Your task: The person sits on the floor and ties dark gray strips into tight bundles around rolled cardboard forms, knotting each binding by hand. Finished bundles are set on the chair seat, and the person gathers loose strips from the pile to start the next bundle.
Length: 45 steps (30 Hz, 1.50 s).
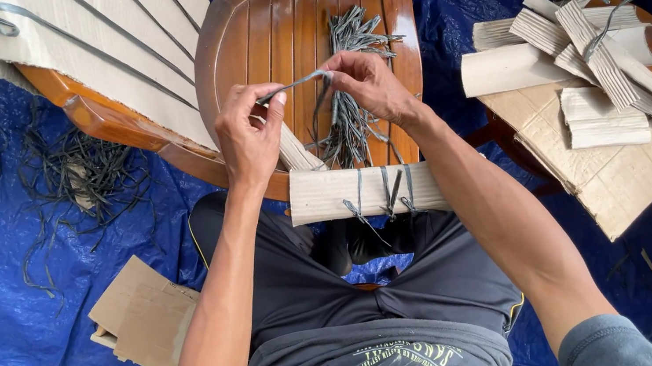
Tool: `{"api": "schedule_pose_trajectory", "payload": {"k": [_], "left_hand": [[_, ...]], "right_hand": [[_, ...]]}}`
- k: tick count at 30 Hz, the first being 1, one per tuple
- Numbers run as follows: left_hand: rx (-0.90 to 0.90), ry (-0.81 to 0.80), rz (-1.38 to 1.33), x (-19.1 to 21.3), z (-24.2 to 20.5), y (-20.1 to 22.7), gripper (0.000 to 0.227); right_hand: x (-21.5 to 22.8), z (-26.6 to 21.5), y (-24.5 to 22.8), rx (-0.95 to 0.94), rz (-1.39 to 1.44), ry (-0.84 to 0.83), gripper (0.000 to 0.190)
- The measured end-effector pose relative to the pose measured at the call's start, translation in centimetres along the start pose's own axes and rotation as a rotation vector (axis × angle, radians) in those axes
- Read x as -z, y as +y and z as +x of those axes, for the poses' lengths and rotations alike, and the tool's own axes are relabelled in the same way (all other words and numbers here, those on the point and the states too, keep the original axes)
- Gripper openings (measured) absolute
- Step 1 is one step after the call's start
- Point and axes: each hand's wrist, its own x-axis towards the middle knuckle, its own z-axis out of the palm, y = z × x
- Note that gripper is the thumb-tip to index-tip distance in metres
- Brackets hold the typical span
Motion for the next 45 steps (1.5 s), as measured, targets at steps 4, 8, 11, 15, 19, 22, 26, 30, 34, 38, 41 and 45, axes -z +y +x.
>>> {"api": "schedule_pose_trajectory", "payload": {"k": [4, 8, 11, 15, 19, 22, 26, 30, 34, 38, 41, 45], "left_hand": [[0.015, 0.059, -0.034, 0.1, 0.1, 0.2, 0.009], [0.000, 0.017, -0.026, 0.0, -0.1, 0.2, 0.008], [0.008, -0.023, -0.009, 0.0, 0.1, 0.4, 0.008], [0.008, -0.013, -0.015, 0.2, 0.3, 0.8, 0.010], [-0.048, 0.027, -0.044, 0.0, 0.2, -0.4, 0.012], [0.103, 0.064, -0.135, -0.4, 0.2, -2.5, 0.016], [0.042, 0.204, -0.419, -0.2, 0.2, -2.9, 0.014], [0.084, 0.160, -0.619, 0.5, 0.0, -0.9, 0.009], [0.049, 0.119, -0.778, -0.4, -1.9, -1.9, 0.010], [0.164, 0.133, -0.928, -1.4, -4.5, 3.3, 0.007], [0.161, 0.022, -0.925, -2.1, -7.4, 7.0, 0.014], [0.123, -0.221, -0.778, -3.1, -12.6, 11.9, 0.017]], "right_hand": [[0.1, -0.3, -1.1, -0.039, 0.091, -0.083, 0.026], [-1.2, -1.1, -6.2, 0.051, 0.028, -0.069, 0.032], [-1.2, -1.3, -5.8, 0.085, 0.064, -0.170, 0.033], [-1.2, -1.1, -4.2, -0.021, 0.168, -0.221, 0.034], [-1.3, -0.8, -4.0, -0.177, 0.046, -0.143, 0.037], [-0.8, -0.8, -4.4, -0.019, -0.080, -0.083, 0.036], [0.5, -3.9, -9.4, -0.101, -0.363, 0.178, 0.033], [0.8, -9.8, -14.0, -0.060, -0.517, 0.333, 0.031], [-1.3, -16.2, -14.3, -0.066, -0.593, 0.422, 0.030], [-4.5, -22.4, -10.6, -0.034, -0.428, 0.451, 0.030], [-6.7, -26.1, -9.3, -0.193, -0.318, 0.371, 0.027], [-9.3, -29.1, -11.1, -0.054, -0.226, 0.426, 0.025]]}}
